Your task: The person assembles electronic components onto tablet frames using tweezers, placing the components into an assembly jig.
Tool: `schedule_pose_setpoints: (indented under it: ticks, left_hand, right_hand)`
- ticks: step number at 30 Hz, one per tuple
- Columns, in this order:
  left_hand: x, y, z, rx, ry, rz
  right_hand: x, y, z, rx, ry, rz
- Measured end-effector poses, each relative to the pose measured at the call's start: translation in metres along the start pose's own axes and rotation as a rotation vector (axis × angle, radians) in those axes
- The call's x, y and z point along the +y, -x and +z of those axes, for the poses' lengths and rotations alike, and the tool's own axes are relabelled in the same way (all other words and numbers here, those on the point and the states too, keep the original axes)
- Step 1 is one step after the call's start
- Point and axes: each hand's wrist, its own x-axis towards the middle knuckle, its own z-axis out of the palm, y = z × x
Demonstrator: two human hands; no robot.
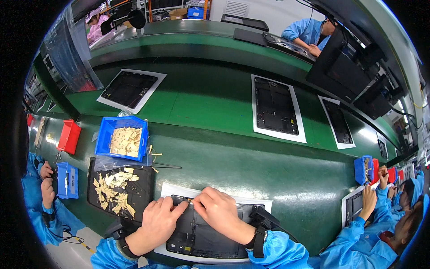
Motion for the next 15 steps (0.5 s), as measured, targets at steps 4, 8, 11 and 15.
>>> schedule_pose_setpoints:
  ticks: [4, 8, 11, 15]
  left_hand:
    - [0.0, 0.002, -0.003, -0.009, -0.022, 0.024]
    - [0.0, 0.001, -0.003, -0.027, -0.042, 0.03]
    - [-0.002, 0.0, -0.001, -0.027, -0.033, 0.043]
    - [-0.001, 0.0, -0.001, -0.059, -0.057, 0.092]
  right_hand:
    - [-0.002, 0.0, 0.002, -0.033, 0.067, -0.031]
    - [-0.005, -0.001, 0.003, -0.002, 0.142, -0.062]
    - [-0.002, -0.005, -0.002, -0.06, 0.1, 0.12]
    - [0.011, -0.012, -0.02, -0.186, -0.222, 0.334]
